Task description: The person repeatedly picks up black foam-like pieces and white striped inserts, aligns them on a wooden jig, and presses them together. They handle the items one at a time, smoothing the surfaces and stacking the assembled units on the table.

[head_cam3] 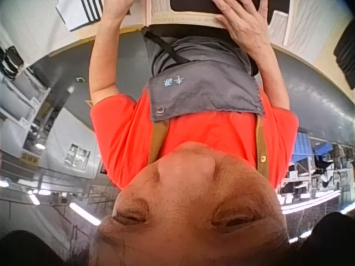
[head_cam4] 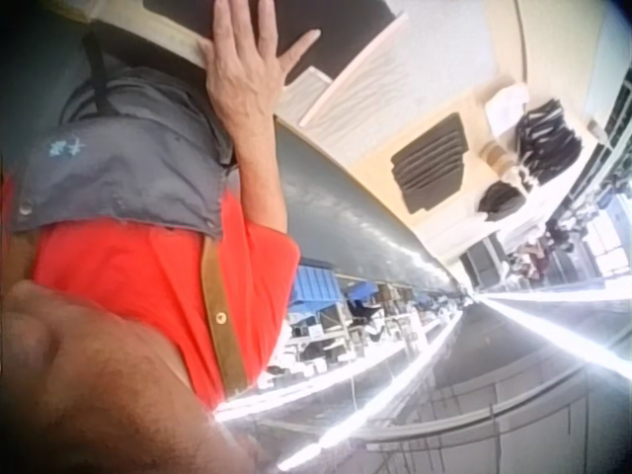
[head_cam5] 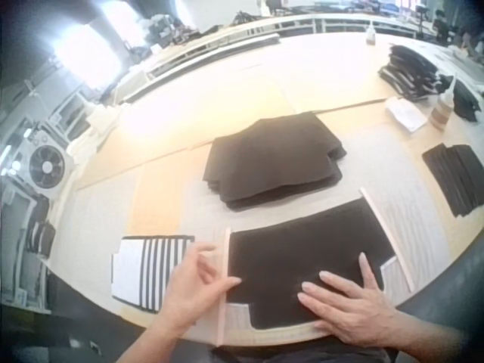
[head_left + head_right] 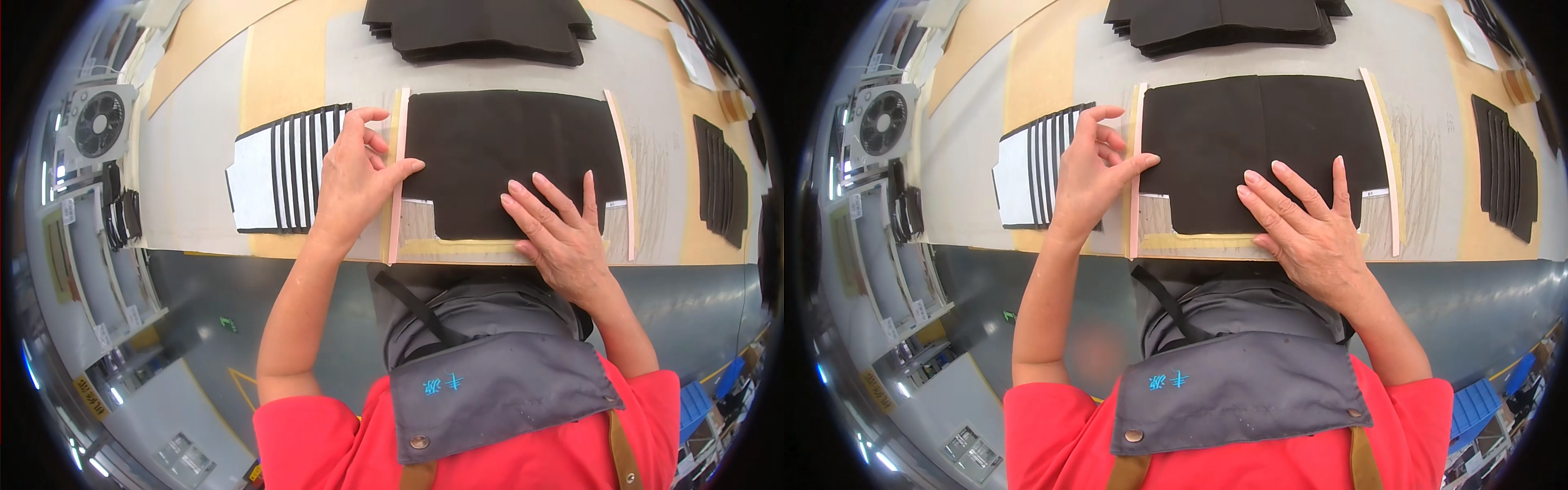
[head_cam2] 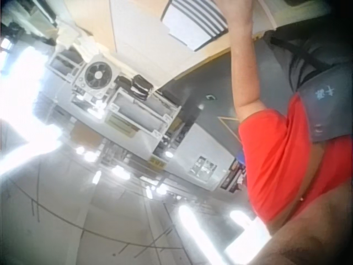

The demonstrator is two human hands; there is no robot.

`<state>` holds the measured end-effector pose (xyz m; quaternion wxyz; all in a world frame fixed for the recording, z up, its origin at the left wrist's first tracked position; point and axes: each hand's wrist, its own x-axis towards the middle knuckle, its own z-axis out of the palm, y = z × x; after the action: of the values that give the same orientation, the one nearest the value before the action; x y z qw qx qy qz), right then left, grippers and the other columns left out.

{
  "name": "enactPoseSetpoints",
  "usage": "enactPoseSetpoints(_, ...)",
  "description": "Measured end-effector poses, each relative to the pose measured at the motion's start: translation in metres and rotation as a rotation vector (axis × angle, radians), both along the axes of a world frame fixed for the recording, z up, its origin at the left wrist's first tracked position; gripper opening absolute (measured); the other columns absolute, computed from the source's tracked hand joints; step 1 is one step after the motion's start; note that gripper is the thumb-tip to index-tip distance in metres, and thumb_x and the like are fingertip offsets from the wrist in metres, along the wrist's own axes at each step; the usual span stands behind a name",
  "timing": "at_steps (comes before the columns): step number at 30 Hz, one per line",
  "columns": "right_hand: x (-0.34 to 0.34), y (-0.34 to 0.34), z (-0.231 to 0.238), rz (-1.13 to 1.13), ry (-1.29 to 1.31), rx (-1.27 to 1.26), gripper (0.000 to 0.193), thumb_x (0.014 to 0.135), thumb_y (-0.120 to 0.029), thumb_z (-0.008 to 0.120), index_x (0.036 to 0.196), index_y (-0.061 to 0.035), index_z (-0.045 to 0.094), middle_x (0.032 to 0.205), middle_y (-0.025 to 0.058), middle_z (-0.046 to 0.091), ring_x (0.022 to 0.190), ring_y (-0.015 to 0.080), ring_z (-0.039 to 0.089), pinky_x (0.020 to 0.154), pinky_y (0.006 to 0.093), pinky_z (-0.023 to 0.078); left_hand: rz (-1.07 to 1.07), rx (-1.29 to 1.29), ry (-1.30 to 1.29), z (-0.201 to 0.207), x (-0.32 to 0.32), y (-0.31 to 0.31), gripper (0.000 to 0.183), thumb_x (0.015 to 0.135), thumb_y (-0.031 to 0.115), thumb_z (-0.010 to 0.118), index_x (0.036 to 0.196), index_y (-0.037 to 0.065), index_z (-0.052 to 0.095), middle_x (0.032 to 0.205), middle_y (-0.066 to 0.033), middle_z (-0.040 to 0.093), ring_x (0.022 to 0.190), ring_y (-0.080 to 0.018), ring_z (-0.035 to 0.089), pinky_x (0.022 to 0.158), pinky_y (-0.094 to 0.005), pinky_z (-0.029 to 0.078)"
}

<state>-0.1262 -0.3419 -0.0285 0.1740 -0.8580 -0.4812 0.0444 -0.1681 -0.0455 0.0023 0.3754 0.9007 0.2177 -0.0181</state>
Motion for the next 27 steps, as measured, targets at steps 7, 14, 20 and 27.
enactPoseSetpoints(7, -0.001, 0.000, -0.002, -0.006, -0.014, -0.021, 0.065, 0.088, -0.028, 0.076, 0.149, -0.0204, 0.056, 0.156, -0.0079, 0.050, 0.149, 0.0184, 0.039, 0.127, 0.0643, 0.005, 0.002, -0.031, -0.046, -0.007, -0.002, 0.001, 0.062, 0.077, 0.019, 0.090, 0.130, 0.008, 0.059, 0.093, -0.0031, 0.060, 0.072, -0.0099, 0.058, 0.071, -0.0269, 0.053)
enactPoseSetpoints(14, -0.001, 0.000, -0.001, -0.007, -0.010, -0.038, 0.065, 0.088, -0.028, 0.075, 0.150, -0.0221, 0.055, 0.157, -0.0085, 0.050, 0.149, 0.0183, 0.039, 0.127, 0.0638, 0.006, -0.014, -0.062, -0.065, -0.010, 0.001, 0.005, 0.058, 0.077, 0.019, 0.090, 0.127, 0.008, 0.063, 0.092, -0.0017, 0.061, 0.071, -0.0092, 0.057, 0.070, -0.0254, 0.052)
enactPoseSetpoints(20, -0.001, 0.001, -0.001, -0.006, -0.011, -0.034, 0.065, 0.088, -0.028, 0.075, 0.149, -0.0224, 0.055, 0.156, -0.0083, 0.051, 0.148, 0.0187, 0.040, 0.127, 0.0636, 0.007, -0.016, -0.031, -0.085, -0.012, 0.001, 0.005, 0.055, 0.077, 0.019, 0.089, 0.123, 0.006, 0.063, 0.088, -0.0029, 0.062, 0.068, -0.0109, 0.058, 0.068, -0.0282, 0.053)
enactPoseSetpoints(27, 0.000, -0.001, -0.001, -0.002, -0.036, -0.024, 0.065, 0.087, -0.028, 0.076, 0.149, -0.0219, 0.056, 0.156, -0.0075, 0.051, 0.148, 0.0189, 0.041, 0.126, 0.0637, 0.008, -0.078, 0.197, -0.224, -0.013, -0.004, -0.001, 0.053, 0.078, 0.021, 0.088, 0.124, 0.008, 0.064, 0.099, -0.0061, 0.062, 0.086, -0.0204, 0.060, 0.078, -0.0335, 0.053)
